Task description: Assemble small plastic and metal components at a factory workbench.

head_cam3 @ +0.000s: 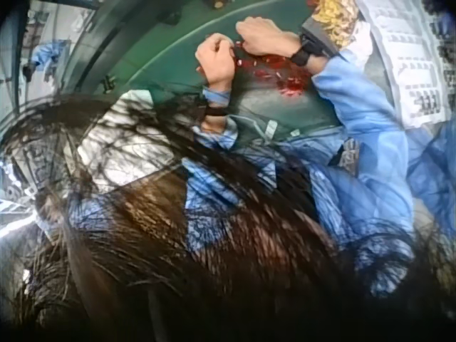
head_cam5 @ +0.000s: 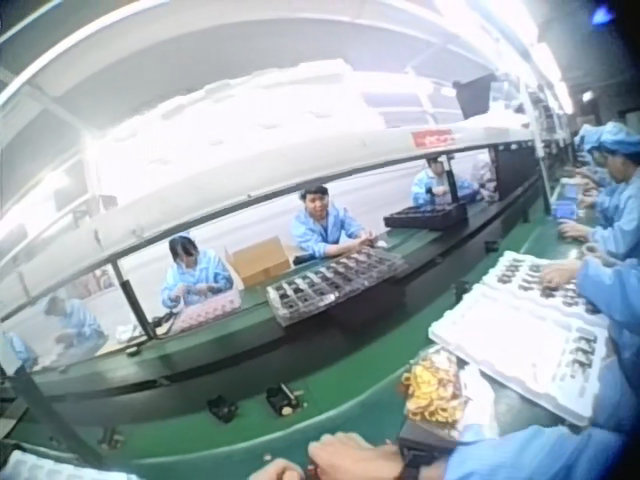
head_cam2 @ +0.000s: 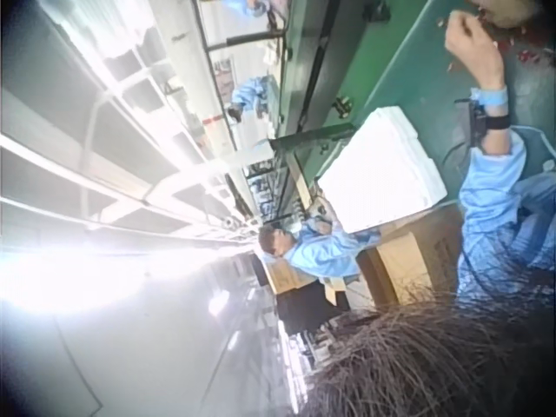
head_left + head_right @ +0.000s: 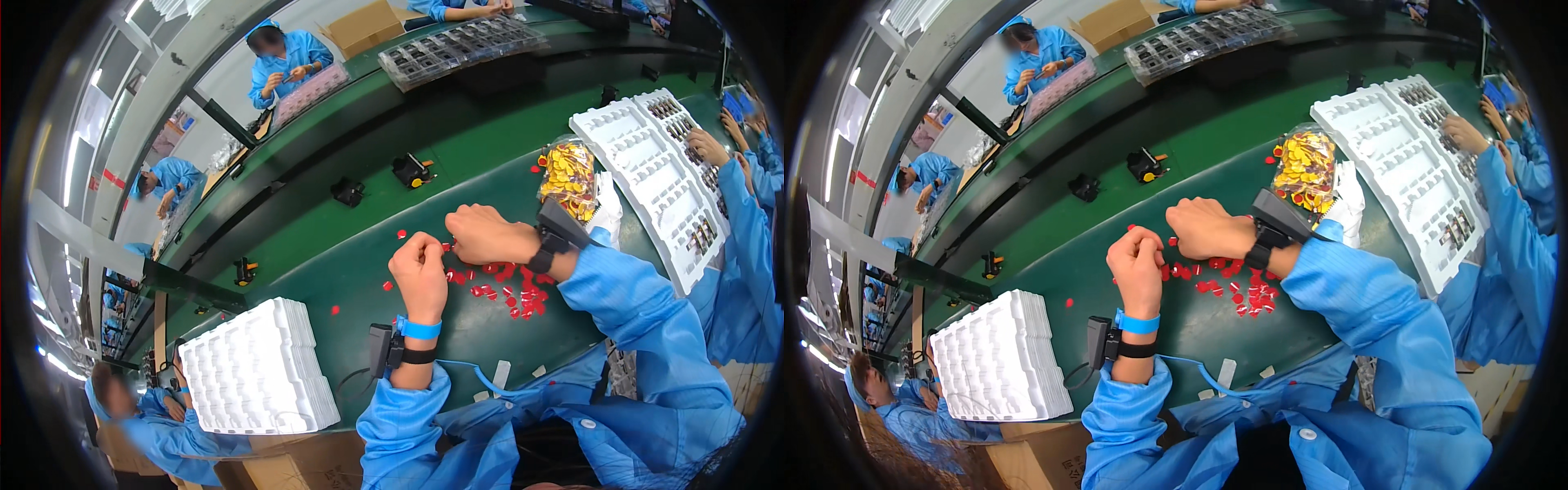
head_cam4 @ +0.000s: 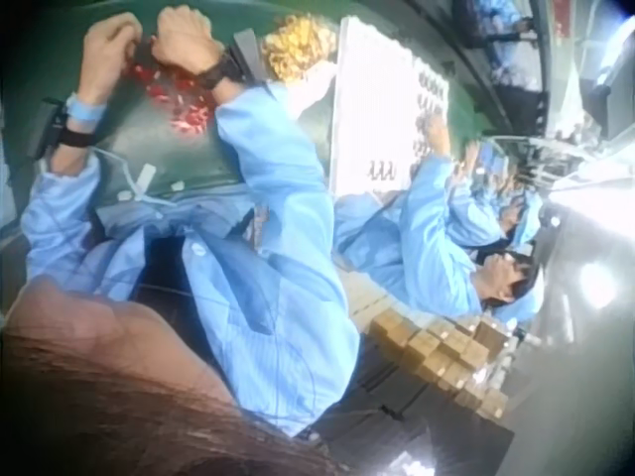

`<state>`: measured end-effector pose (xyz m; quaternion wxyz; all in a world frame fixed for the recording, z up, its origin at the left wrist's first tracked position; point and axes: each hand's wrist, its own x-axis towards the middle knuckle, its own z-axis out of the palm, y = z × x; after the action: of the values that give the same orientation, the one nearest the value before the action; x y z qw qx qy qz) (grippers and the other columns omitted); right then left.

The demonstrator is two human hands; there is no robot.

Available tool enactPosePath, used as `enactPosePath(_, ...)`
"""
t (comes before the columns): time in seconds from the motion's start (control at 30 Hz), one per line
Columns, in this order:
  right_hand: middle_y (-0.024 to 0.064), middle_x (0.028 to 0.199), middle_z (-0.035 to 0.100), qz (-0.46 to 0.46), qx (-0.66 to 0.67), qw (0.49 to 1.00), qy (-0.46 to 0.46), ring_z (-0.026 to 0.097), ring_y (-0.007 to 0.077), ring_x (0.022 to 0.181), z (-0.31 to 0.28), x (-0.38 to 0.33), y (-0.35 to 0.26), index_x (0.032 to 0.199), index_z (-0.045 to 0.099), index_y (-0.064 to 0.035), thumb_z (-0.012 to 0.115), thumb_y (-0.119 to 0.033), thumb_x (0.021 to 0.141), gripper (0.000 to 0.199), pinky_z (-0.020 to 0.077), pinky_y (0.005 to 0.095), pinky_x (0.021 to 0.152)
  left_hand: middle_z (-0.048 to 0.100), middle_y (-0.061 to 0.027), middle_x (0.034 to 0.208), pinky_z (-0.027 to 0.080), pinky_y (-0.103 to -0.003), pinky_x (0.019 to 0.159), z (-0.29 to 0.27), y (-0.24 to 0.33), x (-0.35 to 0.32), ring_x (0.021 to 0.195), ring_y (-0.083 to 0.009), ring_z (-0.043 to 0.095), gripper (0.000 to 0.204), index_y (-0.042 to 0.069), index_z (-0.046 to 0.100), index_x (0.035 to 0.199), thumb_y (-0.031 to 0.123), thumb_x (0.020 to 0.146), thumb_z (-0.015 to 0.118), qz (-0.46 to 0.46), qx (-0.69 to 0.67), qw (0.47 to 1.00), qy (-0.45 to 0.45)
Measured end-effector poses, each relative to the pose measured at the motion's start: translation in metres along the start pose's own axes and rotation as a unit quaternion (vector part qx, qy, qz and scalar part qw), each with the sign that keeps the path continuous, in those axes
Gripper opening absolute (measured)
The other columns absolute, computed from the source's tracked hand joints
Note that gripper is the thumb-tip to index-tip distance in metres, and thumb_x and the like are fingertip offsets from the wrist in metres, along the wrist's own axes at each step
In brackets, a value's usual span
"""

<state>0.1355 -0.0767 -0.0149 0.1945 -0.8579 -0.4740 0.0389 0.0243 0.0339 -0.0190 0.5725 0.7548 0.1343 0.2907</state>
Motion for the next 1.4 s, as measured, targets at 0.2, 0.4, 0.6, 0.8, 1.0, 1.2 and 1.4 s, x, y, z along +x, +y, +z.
enactPosePath(0.2,0.0199,0.067,0.066,0.107,0.243,0.963,-0.047,0.068,0.0319,0.059,-0.026,0.003,0.007,0.084,0.064,0.0087,0.068,-0.009,0.079,0.019,0.0548,0.0371,0.054,0.052,-0.0006,0.057,0.032,-0.022,0.045,-0.008,-0.005,0.005,0.05,-0.0056,0.048,0.016,-0.001,0.06,0.071,0.003,0.084,0.051,0.029,0.004,0.999,-0.013)
enactPosePath(0.4,0.0131,0.072,0.067,0.11,0.704,0.699,0.055,0.067,0.0193,0.054,-0.041,-0.048,0.008,0.083,0.065,0.0035,0.06,-0.007,0.093,0.015,0.0546,0.0271,0.048,0.063,-0.0096,0.07,0.042,-0.028,0.053,0.005,0.019,-0.014,0.053,-0.014,0.055,0.018,-0.001,0.06,0.096,0.017,0.095,0.062,0.102,-0.015,0.983,-0.15)
enactPosePath(0.6,0.0131,0.071,0.067,0.092,0.784,0.614,0.013,0.066,0.0226,0.054,-0.027,-0.067,0.025,0.089,0.062,0.0004,0.059,-0.006,0.093,0.008,0.0545,0.0294,0.049,0.064,-0.0085,0.076,0.044,-0.023,0.055,0.012,0.023,-0.022,0.059,-0.0109,0.059,0.022,-0.003,0.061,0.099,0.017,0.102,0.053,0.075,-0.035,0.975,-0.207)
enactPosePath(0.8,0.0124,0.071,0.067,0.071,0.752,0.655,-0.019,0.065,0.0201,0.053,-0.027,-0.074,0.028,0.094,0.061,0.0005,0.061,-0.007,0.091,0.008,0.0508,0.0278,0.045,0.059,-0.0075,0.064,0.038,-0.022,0.042,0.017,0.023,-0.021,0.051,-0.0124,0.057,0.037,-0.001,0.057,0.087,0.028,0.106,0.044,-0.115,-0.229,0.942,-0.216)
enactPosePath(1.0,0.0069,0.06,0.064,0.108,0.533,0.838,0.04,0.062,0.0116,0.05,-0.028,-0.072,0.017,0.083,0.065,0.0025,0.065,-0.011,0.091,0.016,0.0452,0.0233,0.046,0.054,-0.0054,0.056,0.036,-0.022,0.038,0.016,0.021,-0.021,0.042,-0.0118,0.051,0.037,0.0,0.055,0.08,0.026,0.105,0.046,-0.171,-0.252,0.938,-0.163)
enactPosePath(1.2,0.0076,0.06,0.063,0.111,0.527,0.841,0.057,0.062,0.0115,0.051,-0.031,-0.072,0.018,0.086,0.065,0.002,0.062,-0.014,0.095,0.019,0.047,0.0239,0.047,0.053,-0.0051,0.055,0.036,-0.021,0.038,0.015,0.023,-0.02,0.039,-0.0106,0.047,0.037,0.0,0.056,0.077,0.025,0.104,0.048,-0.183,-0.229,0.946,-0.137)
enactPosePath(1.4,0.009,0.069,0.066,0.093,0.632,0.768,-0.038,0.06,0.0108,0.047,-0.031,-0.077,0.014,0.09,0.066,0.0015,0.062,-0.017,0.098,0.021,0.0444,0.02,0.042,0.057,-0.0062,0.062,0.037,-0.022,0.04,0.018,0.024,-0.021,0.046,-0.0109,0.052,0.034,-0.001,0.058,0.085,0.025,0.104,0.046,-0.185,-0.252,0.927,-0.208)
